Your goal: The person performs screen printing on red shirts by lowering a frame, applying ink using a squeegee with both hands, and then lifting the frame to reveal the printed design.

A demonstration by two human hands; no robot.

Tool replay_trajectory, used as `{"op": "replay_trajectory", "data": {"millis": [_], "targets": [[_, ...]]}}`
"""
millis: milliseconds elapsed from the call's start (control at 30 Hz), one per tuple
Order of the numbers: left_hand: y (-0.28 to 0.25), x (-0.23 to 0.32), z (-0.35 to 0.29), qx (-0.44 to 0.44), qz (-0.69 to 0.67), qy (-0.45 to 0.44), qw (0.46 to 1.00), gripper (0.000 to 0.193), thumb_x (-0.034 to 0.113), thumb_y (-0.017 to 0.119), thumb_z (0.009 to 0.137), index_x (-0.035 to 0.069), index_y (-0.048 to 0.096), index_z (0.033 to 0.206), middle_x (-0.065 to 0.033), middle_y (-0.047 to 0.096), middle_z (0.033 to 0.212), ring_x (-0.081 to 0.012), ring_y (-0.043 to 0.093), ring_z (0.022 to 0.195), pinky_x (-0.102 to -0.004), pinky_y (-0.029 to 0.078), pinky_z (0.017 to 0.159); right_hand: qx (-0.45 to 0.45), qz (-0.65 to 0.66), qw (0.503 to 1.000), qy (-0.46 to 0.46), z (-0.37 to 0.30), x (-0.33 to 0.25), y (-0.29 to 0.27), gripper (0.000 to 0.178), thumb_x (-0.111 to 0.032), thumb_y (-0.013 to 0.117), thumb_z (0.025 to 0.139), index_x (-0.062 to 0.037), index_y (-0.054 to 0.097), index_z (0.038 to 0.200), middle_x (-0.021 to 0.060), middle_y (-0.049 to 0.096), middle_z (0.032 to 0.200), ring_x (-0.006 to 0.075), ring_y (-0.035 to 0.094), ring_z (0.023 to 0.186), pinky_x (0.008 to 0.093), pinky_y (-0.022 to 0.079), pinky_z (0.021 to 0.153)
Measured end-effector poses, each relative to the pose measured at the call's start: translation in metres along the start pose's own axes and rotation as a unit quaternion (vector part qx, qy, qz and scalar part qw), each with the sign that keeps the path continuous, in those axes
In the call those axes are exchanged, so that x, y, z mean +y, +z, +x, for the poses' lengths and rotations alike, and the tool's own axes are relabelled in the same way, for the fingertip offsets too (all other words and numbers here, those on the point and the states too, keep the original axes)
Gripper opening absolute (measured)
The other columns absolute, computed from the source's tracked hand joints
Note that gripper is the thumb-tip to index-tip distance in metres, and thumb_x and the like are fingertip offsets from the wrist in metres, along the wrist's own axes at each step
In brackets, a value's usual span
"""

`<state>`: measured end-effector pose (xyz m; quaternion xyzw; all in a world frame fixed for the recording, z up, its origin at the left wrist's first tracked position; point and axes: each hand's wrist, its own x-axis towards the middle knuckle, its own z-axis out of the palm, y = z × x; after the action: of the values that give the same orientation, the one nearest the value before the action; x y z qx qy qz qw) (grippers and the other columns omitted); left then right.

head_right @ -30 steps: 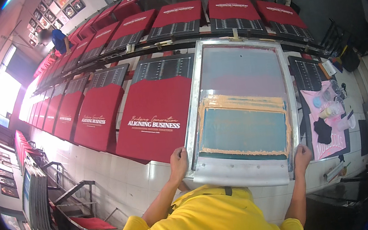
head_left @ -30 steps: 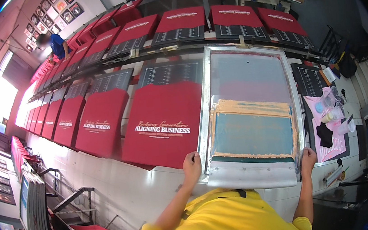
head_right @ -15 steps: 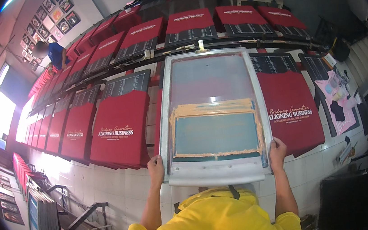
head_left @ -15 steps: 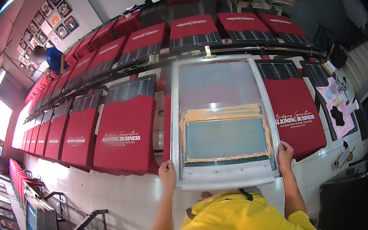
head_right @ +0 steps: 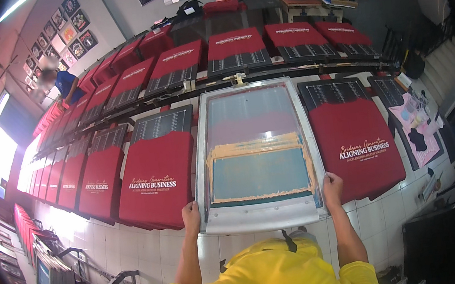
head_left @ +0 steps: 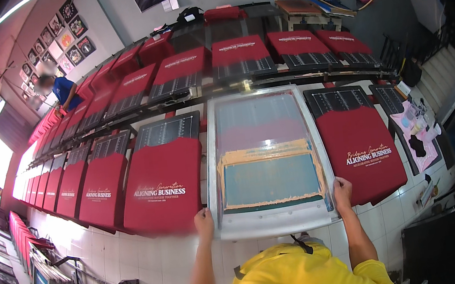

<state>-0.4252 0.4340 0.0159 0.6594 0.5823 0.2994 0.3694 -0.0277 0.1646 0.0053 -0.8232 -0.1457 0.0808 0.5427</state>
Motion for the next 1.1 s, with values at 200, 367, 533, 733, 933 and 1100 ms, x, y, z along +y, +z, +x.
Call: {"op": "replay_trajectory", "data": {"millis": [200,367,533,733,933,1100], "targets": [[0.000,0.001,0.004,-0.025,-0.021,-0.034,0.999,0.032,0.018,0.056,0.094,-0.011,0.067,0.105,-0.0218,0.071,0.090,-0.0264,0.068,0.085,-0.0358,0.050,0.079,0.012,-0.006,1.000,0.018,-0.001,0.001,0.004,0.028,-0.009,0.057,0.088,0.0094,0.068,0.107,0.0237,0.071,0.099,0.0301,0.069,0.095,0.0351,0.050,0.086],[-0.003,-0.007,0.005,-0.029,-0.062,-0.050,0.996,0.032,0.016,0.055,0.095,-0.012,0.066,0.107,-0.0207,0.070,0.095,-0.0244,0.066,0.089,-0.0336,0.049,0.082,0.014,-0.029,0.999,0.005,-0.001,0.010,0.011,0.027,-0.009,0.058,0.087,0.0078,0.069,0.105,0.0231,0.072,0.097,0.0310,0.070,0.093,0.0357,0.051,0.084],[-0.011,-0.007,0.011,-0.071,-0.018,-0.035,0.997,0.030,0.017,0.055,0.094,-0.009,0.067,0.104,-0.0197,0.070,0.087,-0.0224,0.066,0.082,-0.0344,0.050,0.078,0.025,-0.033,0.999,-0.012,-0.004,0.009,0.013,0.027,-0.010,0.059,0.087,0.0068,0.069,0.105,0.0238,0.071,0.097,0.0331,0.069,0.094,0.0370,0.052,0.084],[-0.012,-0.003,0.014,-0.063,0.076,0.036,0.994,0.027,0.018,0.057,0.091,-0.005,0.069,0.097,-0.0194,0.068,0.077,-0.0305,0.067,0.072,-0.0388,0.050,0.071,0.026,-0.086,0.996,-0.025,-0.008,-0.003,0.015,0.030,-0.015,0.056,0.089,0.0061,0.068,0.107,0.0255,0.069,0.101,0.0389,0.067,0.098,0.0388,0.051,0.087],[-0.028,0.019,-0.004,-0.023,0.151,0.138,0.979,0.032,0.022,0.062,0.089,-0.001,0.068,0.111,-0.0232,0.066,0.114,-0.0364,0.062,0.108,-0.0433,0.047,0.094,-0.071,-0.238,0.958,-0.146,-0.028,-0.032,-0.008,0.041,-0.020,0.061,0.089,0.0030,0.061,0.123,0.0250,0.063,0.119,0.0396,0.059,0.114,0.0432,0.047,0.095],[-0.070,0.044,-0.046,-0.268,0.195,0.322,0.887,0.047,0.023,0.069,0.085,0.000,0.061,0.124,-0.0215,0.058,0.132,-0.0367,0.050,0.128,-0.0458,0.037,0.110,-0.325,-0.327,0.808,-0.367,-0.095,-0.099,-0.042,0.060,-0.025,0.073,0.082,-0.0017,0.052,0.133,0.0165,0.052,0.136,0.0350,0.047,0.128,0.0438,0.042,0.105]]}}
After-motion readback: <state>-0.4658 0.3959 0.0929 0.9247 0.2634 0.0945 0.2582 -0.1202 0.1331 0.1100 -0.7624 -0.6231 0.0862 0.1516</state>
